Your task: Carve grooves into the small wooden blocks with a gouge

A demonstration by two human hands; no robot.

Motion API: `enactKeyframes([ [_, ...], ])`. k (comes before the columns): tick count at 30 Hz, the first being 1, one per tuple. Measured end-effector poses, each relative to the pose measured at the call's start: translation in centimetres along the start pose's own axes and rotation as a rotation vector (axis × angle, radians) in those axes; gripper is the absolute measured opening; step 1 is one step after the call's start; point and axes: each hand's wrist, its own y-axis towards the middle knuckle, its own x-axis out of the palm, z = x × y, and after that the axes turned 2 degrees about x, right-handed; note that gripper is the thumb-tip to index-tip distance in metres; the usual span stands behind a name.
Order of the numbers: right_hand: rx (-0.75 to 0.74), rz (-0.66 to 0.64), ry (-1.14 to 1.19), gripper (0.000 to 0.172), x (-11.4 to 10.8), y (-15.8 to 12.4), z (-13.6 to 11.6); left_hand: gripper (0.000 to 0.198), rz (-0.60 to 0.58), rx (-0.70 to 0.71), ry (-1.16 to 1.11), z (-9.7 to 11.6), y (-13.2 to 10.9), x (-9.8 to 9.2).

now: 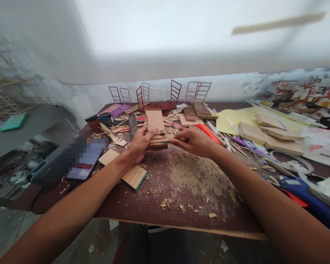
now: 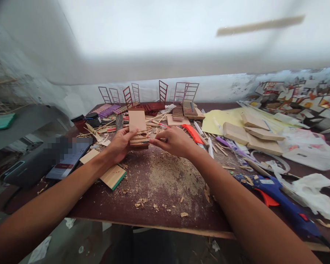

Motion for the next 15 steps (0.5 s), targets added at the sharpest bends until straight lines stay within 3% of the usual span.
enactKeyframes([
  [15, -0.002, 0.047, -0.053, 0.057, -0.35, 0.03, 0.0, 0.021, -0.044, -0.041, -0.032, -0.19, -0.01, -0.07],
])
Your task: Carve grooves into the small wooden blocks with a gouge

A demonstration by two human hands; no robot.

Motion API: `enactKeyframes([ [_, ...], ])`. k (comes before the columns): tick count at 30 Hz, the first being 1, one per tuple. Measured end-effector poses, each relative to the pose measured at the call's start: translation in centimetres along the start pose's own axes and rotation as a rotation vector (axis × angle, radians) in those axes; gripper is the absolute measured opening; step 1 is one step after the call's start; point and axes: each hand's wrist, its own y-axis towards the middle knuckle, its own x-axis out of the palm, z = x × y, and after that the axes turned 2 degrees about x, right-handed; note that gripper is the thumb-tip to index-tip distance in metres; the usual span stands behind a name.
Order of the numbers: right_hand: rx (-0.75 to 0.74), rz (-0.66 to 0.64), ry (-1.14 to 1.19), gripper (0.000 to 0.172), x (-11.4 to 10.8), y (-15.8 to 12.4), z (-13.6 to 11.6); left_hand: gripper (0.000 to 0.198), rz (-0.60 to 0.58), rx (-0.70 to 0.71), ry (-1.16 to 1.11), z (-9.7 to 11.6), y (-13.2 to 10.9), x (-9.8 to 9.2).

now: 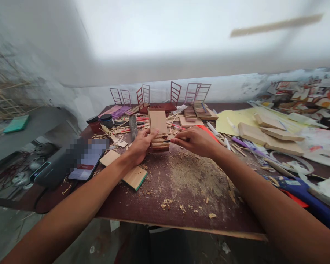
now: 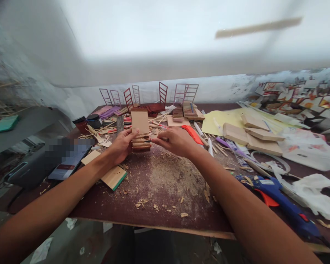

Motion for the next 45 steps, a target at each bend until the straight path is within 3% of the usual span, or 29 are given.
enactKeyframes([
  [17, -0.016, 0.082, -0.008, 0.053, -0.4, 0.1, 0.0, 0.023, -0.019, 0.008, -0.016, -0.4, -0.1, 0.3],
  [29, -0.02, 0.051, -0.011, 0.053, -0.6, 0.2, 0.8, 0.023, -0.028, 0.028, -0.03, -0.4, -0.1, 0.3],
  [38, 0.071, 0.144, -0.043, 0.052, -1.1, -0.3, 2.2, 0.023, 0.027, 0.061, -0.042, -0.5, 0.3, 0.1],
  [45, 0.066, 0.183, 0.034, 0.048, -0.8, 0.0, 1.3, 0.022, -0.026, 0.025, -0.025, -0.1, 0.0, 0.2],
])
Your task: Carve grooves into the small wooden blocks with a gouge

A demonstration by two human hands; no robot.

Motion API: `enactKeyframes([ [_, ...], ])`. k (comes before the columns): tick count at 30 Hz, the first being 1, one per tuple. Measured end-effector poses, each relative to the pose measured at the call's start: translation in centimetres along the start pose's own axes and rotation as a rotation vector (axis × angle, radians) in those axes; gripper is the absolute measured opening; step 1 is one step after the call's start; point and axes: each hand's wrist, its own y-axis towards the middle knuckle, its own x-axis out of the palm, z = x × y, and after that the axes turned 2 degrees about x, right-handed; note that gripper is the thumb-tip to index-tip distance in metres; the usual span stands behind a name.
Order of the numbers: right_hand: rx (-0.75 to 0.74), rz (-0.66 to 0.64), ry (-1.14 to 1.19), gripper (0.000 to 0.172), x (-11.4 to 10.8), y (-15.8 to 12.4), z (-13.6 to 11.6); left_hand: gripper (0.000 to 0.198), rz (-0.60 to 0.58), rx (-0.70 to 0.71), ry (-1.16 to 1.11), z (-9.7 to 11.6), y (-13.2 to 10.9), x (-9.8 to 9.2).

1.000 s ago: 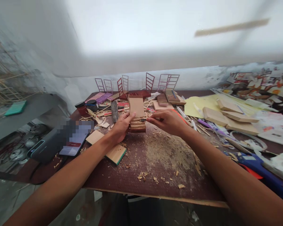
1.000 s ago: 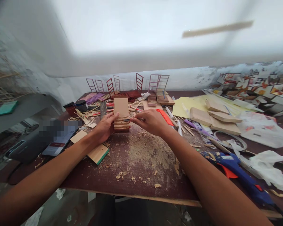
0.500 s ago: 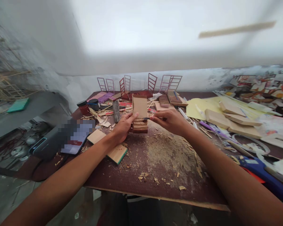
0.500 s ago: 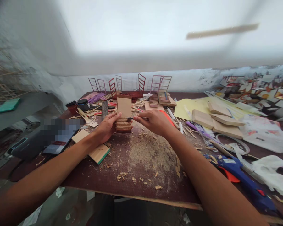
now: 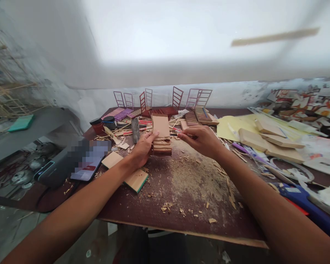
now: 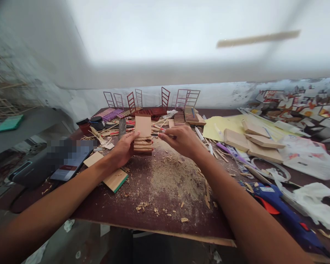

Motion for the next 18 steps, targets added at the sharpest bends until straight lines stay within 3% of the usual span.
enactKeyframes([
  [6, 0.093, 0.05, 0.157, 0.051, 0.4, 0.0, -1.1, 0.037, -0.129, -0.039, 0.068, -0.1, -0.4, 0.1],
  [11, 0.154, 0.083, 0.309, 0.044, 1.7, 0.0, -0.9, 0.05, -0.247, 0.051, 0.215, -0.7, -0.6, 0.1],
  [18, 0.218, 0.057, 0.458, 0.05, 2.6, 0.0, -1.1, 0.08, -0.446, 0.074, 0.282, -0.5, -1.1, 0.1],
])
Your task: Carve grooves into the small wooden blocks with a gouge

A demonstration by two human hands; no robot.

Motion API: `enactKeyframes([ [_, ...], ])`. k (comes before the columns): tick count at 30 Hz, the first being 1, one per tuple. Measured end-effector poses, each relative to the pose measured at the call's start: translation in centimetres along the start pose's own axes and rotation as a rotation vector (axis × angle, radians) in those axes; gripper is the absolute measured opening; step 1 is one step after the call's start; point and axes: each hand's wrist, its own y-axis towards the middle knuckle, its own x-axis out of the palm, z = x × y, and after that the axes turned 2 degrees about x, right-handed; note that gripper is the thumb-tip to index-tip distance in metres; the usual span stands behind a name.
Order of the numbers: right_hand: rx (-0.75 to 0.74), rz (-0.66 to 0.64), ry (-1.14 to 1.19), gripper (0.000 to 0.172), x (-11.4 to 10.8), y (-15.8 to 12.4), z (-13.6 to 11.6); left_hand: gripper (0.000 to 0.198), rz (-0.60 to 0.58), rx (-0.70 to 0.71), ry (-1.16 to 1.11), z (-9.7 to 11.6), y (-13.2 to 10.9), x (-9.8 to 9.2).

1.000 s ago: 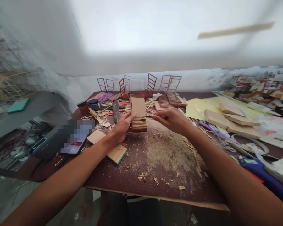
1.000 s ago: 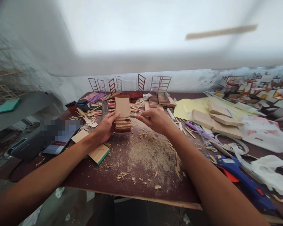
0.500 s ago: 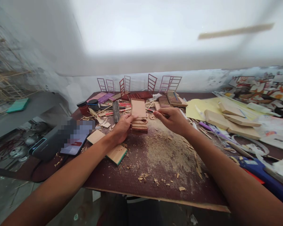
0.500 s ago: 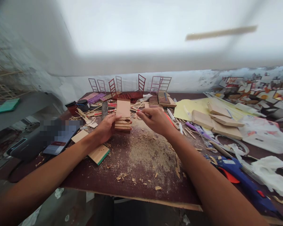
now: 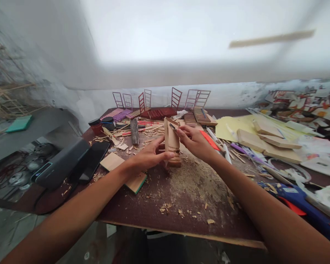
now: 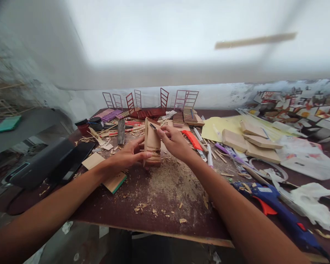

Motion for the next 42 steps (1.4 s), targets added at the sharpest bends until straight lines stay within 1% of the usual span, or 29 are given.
enactKeyframes([
  [5, 0.035, -0.049, 0.065, 0.054, 0.3, -0.3, -0.6, 0.082, -0.06, 0.005, -0.042, 0.0, -0.2, 0.3],
  [8, 0.047, -0.087, 0.094, 0.055, 0.5, -0.5, -1.0, 0.084, -0.047, 0.025, -0.02, -0.1, -0.2, 0.3],
  [14, 0.068, -0.168, 0.139, 0.055, 0.8, -0.8, -1.5, 0.103, 0.113, -0.01, 0.046, 0.1, 0.1, 0.1],
  [20, 0.115, -0.182, 0.174, 0.051, 0.5, -1.0, -2.2, 0.105, 0.227, -0.003, 0.052, 0.0, 0.3, 0.0],
  [24, 0.14, -0.198, 0.198, 0.05, 0.3, -1.1, -2.4, 0.11, 0.291, 0.045, 0.051, 0.0, 0.2, 0.1],
  [29, 0.135, -0.204, 0.222, 0.051, 0.2, -1.0, -1.9, 0.129, 0.44, 0.081, 0.047, 0.4, 0.3, 0.2],
  [31, 0.122, -0.227, 0.243, 0.049, 0.2, -1.0, -1.7, 0.135, 0.489, 0.092, 0.031, 0.6, 0.5, 0.1],
  [33, 0.116, -0.249, 0.269, 0.052, 0.3, -1.0, -1.5, 0.139, 0.522, 0.101, 0.001, 0.6, 0.6, 0.1],
  [35, 0.117, -0.252, 0.288, 0.055, 0.4, -1.1, -1.3, 0.14, 0.538, 0.116, -0.034, 0.5, 0.7, 0.1],
  [37, 0.123, -0.237, 0.3, 0.055, 0.5, -1.1, -1.0, 0.137, 0.55, 0.127, -0.063, 0.4, 0.8, 0.2],
  [42, 0.148, -0.179, 0.293, 0.065, 0.0, -1.0, -0.6, 0.127, 0.573, 0.146, -0.131, 0.7, 0.7, 0.0],
])
